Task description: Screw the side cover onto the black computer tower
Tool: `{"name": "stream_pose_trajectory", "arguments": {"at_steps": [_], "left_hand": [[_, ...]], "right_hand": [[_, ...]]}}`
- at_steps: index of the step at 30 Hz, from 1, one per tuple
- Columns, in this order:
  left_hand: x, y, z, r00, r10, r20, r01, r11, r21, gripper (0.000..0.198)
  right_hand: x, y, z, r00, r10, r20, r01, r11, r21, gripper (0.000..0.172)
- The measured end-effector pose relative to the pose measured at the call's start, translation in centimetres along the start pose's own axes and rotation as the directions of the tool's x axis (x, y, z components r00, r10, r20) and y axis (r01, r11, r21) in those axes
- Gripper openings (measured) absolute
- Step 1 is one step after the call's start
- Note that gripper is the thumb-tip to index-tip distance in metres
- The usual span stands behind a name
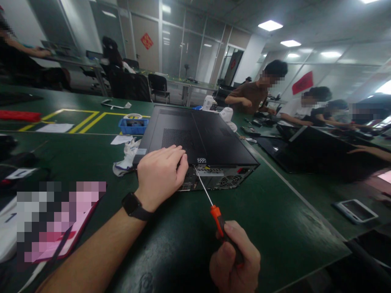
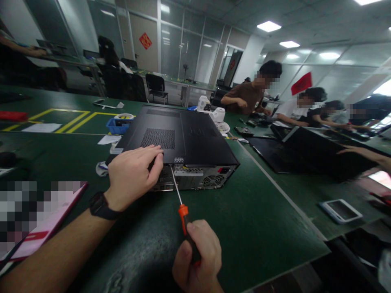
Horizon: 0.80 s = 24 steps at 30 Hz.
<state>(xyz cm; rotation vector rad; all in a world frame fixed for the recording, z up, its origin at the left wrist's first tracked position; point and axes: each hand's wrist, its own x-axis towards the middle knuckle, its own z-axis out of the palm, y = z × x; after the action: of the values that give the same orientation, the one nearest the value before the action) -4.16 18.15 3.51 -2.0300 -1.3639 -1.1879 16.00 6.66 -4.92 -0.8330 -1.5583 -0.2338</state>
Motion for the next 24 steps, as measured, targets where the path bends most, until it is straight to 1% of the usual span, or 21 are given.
{"name": "stream_pose_trajectory", "arguments": {"at_steps": [3, 6, 12, 14, 17, 20, 22, 24], "left_hand": [[0.0, 0.0, 0.0, 1.000, -0.002, 0.008, 0.002, 1.000, 0.004, 0.026], [0.0, 0.0, 0.0, 1.000, -0.005, 0.022, 0.005, 1.000, 0.001, 0.026], [0.0, 0.0, 0.0, 1.000, -0.010, 0.020, 0.010, 1.000, -0.002, 0.025], [0.0, 0.1, 0.0, 1.000, -0.010, 0.015, 0.010, 1.000, 0.001, 0.025], [0.0, 0.1, -0.1, 1.000, -0.008, 0.013, 0.008, 1.000, -0.001, 0.025], [0.0, 0.0, -0.1, 1.000, -0.009, 0.018, 0.009, 1.000, -0.006, 0.026], [0.0, 0.0, -0.1, 1.000, -0.013, 0.021, 0.013, 1.000, -0.009, 0.026], [0.0, 0.1, -0.1, 1.000, -0.016, 0.027, 0.016, 1.000, -0.013, 0.027]], "right_hand": [[0.7, -0.3, 0.0, 1.000, 0.010, 0.029, -0.012, 0.999, 0.053, 0.031], [1.0, -0.4, 0.0, 0.999, -0.002, 0.044, -0.001, 0.998, 0.058, 0.031], [-1.3, 0.4, -0.1, 1.000, 0.022, -0.010, -0.023, 0.998, -0.063, 0.031], [-1.6, 0.5, -0.1, 0.999, 0.029, -0.015, -0.030, 0.999, -0.044, 0.031], [-1.0, 0.4, 0.1, 0.999, 0.042, 0.014, -0.043, 0.997, 0.056, 0.033], [0.0, 0.1, 0.2, 1.000, 0.013, 0.013, -0.015, 0.990, 0.143, 0.036], [0.5, -0.1, 0.2, 1.000, -0.010, 0.004, 0.009, 0.989, 0.148, 0.037], [0.7, -0.2, 0.2, 1.000, -0.010, 0.012, 0.009, 0.994, 0.106, 0.036]]}}
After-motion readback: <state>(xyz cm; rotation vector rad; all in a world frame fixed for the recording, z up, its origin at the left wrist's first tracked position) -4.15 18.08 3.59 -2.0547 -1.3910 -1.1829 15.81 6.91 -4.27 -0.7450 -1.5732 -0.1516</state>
